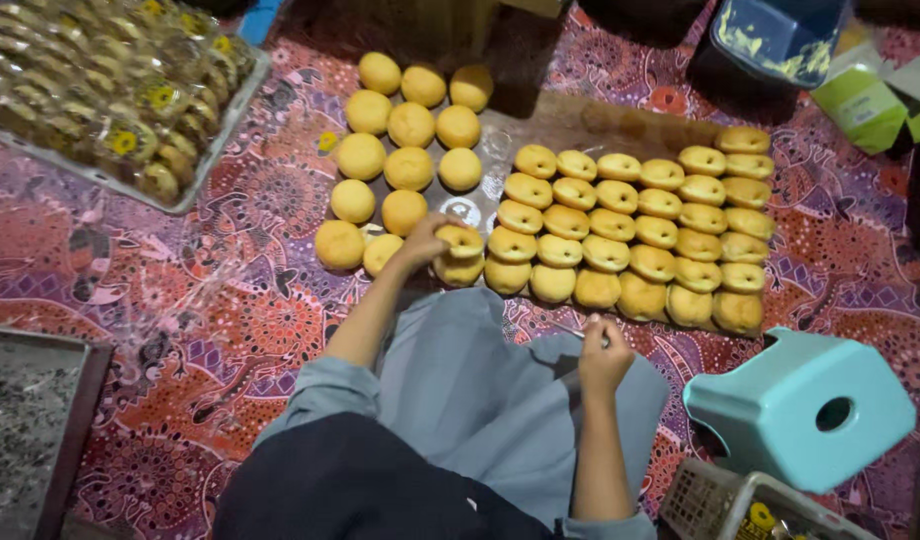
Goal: The person sits on a patterned floor mat and uses a small metal tool to scoop a yellow filling from a container and insert it into round buns. The filled buns are placed in a neat row on a wooden board, while unfilled buns are arranged nearby.
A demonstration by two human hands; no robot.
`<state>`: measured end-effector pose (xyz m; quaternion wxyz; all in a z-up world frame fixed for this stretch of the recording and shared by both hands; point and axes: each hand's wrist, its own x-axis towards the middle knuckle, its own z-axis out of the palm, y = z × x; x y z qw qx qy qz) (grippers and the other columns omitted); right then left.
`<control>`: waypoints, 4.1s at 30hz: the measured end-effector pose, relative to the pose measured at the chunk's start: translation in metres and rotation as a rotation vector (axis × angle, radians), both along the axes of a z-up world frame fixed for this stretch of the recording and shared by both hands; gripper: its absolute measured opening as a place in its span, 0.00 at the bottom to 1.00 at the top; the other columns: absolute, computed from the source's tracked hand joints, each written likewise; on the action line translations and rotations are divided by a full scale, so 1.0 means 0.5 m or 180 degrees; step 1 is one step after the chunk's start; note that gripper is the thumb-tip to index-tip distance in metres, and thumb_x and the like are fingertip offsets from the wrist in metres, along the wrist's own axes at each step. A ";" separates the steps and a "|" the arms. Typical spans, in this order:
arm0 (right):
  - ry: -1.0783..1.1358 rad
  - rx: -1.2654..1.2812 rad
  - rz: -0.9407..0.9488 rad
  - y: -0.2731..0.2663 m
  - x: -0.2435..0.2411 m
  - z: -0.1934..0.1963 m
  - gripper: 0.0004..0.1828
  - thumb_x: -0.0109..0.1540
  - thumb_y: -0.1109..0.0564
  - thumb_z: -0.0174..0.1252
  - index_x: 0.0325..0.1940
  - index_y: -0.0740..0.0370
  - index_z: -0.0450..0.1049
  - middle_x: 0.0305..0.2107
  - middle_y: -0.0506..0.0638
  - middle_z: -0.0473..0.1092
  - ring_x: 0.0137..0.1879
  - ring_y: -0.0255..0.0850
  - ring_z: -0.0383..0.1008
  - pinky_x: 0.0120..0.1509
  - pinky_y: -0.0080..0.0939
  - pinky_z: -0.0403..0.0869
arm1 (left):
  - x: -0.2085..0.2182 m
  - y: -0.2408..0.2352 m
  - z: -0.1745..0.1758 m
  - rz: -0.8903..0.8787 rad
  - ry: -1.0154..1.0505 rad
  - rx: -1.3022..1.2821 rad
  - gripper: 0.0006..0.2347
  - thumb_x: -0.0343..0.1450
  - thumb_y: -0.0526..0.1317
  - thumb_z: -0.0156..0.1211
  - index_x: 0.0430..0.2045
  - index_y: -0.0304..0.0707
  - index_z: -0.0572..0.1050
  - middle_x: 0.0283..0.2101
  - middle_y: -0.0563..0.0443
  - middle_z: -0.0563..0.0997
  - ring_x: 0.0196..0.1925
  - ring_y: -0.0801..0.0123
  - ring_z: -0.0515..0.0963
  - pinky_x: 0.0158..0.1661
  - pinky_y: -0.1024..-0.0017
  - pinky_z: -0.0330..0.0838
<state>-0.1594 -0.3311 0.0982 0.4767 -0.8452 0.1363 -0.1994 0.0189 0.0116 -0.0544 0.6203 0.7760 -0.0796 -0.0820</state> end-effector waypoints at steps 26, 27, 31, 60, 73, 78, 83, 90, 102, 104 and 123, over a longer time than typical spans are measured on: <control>0.0374 0.0463 -0.0256 -0.042 0.023 -0.114 0.15 0.67 0.54 0.59 0.31 0.66 0.77 0.26 0.47 0.73 0.35 0.32 0.69 0.42 0.35 0.69 | 0.150 -0.152 0.102 0.2263 -0.0476 0.0748 0.25 0.63 0.38 0.75 0.49 0.31 0.67 0.50 0.37 0.75 0.54 0.48 0.76 0.58 0.58 0.70; 0.0528 0.0694 -0.0293 -0.038 0.022 -0.103 0.16 0.68 0.53 0.59 0.31 0.66 0.76 0.24 0.46 0.69 0.32 0.32 0.66 0.38 0.35 0.65 | 0.117 -0.151 0.122 0.2181 -0.0471 -0.0138 0.24 0.64 0.38 0.72 0.51 0.32 0.66 0.51 0.39 0.74 0.55 0.51 0.76 0.58 0.61 0.70; 0.0694 0.1527 0.0075 0.010 0.006 -0.022 0.14 0.68 0.50 0.58 0.36 0.63 0.72 0.20 0.42 0.63 0.25 0.28 0.60 0.27 0.32 0.59 | -0.064 -0.126 0.224 0.1724 -0.0024 -0.2712 0.19 0.71 0.37 0.61 0.57 0.28 0.72 0.57 0.44 0.76 0.61 0.60 0.75 0.61 0.66 0.72; -0.1063 -0.0891 0.0637 0.150 -0.187 0.217 0.11 0.66 0.59 0.57 0.30 0.64 0.72 0.21 0.58 0.71 0.26 0.55 0.74 0.30 0.50 0.70 | -0.480 -0.303 0.468 0.1005 0.1171 -0.2968 0.15 0.70 0.37 0.68 0.46 0.25 0.79 0.43 0.42 0.84 0.42 0.66 0.84 0.43 0.69 0.80; -0.1107 -0.0254 0.0462 0.153 -0.161 0.121 0.11 0.68 0.57 0.57 0.32 0.64 0.76 0.21 0.50 0.74 0.25 0.41 0.74 0.30 0.42 0.73 | -0.488 -0.310 0.432 0.1600 0.1092 -0.2926 0.13 0.68 0.36 0.69 0.43 0.27 0.79 0.40 0.46 0.84 0.39 0.66 0.84 0.40 0.69 0.81; -0.0491 0.0414 0.1413 0.131 -0.151 0.114 0.12 0.67 0.58 0.58 0.31 0.67 0.77 0.20 0.48 0.73 0.25 0.34 0.71 0.29 0.38 0.70 | -0.460 -0.246 0.406 0.0684 0.1802 -0.3236 0.14 0.70 0.38 0.65 0.46 0.27 0.78 0.41 0.44 0.84 0.40 0.64 0.84 0.40 0.67 0.81; -0.1736 -0.1538 0.0499 0.138 -0.109 0.096 0.12 0.67 0.62 0.57 0.28 0.64 0.72 0.19 0.55 0.69 0.22 0.49 0.69 0.28 0.47 0.66 | -0.465 -0.304 0.373 0.1758 0.1397 -0.3388 0.14 0.70 0.37 0.65 0.46 0.26 0.78 0.42 0.45 0.84 0.41 0.65 0.84 0.43 0.68 0.81; -0.1076 -0.1202 0.0511 0.158 -0.047 0.074 0.12 0.66 0.60 0.60 0.28 0.63 0.73 0.19 0.55 0.70 0.22 0.49 0.70 0.28 0.47 0.68 | -0.432 -0.264 0.348 0.1112 0.0358 -0.1560 0.29 0.57 0.41 0.77 0.51 0.35 0.73 0.49 0.42 0.79 0.50 0.59 0.79 0.50 0.62 0.76; -0.0044 0.0630 -0.0172 0.022 0.041 0.022 0.14 0.69 0.55 0.55 0.33 0.66 0.75 0.22 0.44 0.71 0.27 0.31 0.67 0.32 0.35 0.66 | 0.003 -0.014 0.180 -0.0035 0.0021 -0.0545 0.22 0.61 0.37 0.68 0.50 0.37 0.74 0.51 0.46 0.78 0.55 0.66 0.78 0.56 0.68 0.73; -0.0032 0.0316 -0.0181 0.023 0.049 -0.012 0.15 0.69 0.55 0.56 0.32 0.66 0.75 0.22 0.46 0.70 0.29 0.31 0.65 0.35 0.35 0.66 | 0.069 -0.001 0.129 0.0151 -0.0265 -0.0020 0.19 0.62 0.32 0.61 0.49 0.36 0.75 0.51 0.44 0.77 0.55 0.63 0.78 0.56 0.68 0.73; 0.0518 0.1398 -0.0560 -0.014 0.069 -0.072 0.16 0.70 0.54 0.57 0.29 0.63 0.72 0.22 0.43 0.68 0.22 0.27 0.60 0.24 0.31 0.58 | 0.128 -0.060 0.063 -0.0091 -0.0233 0.1297 0.16 0.65 0.40 0.59 0.47 0.41 0.73 0.54 0.45 0.77 0.61 0.48 0.69 0.62 0.51 0.61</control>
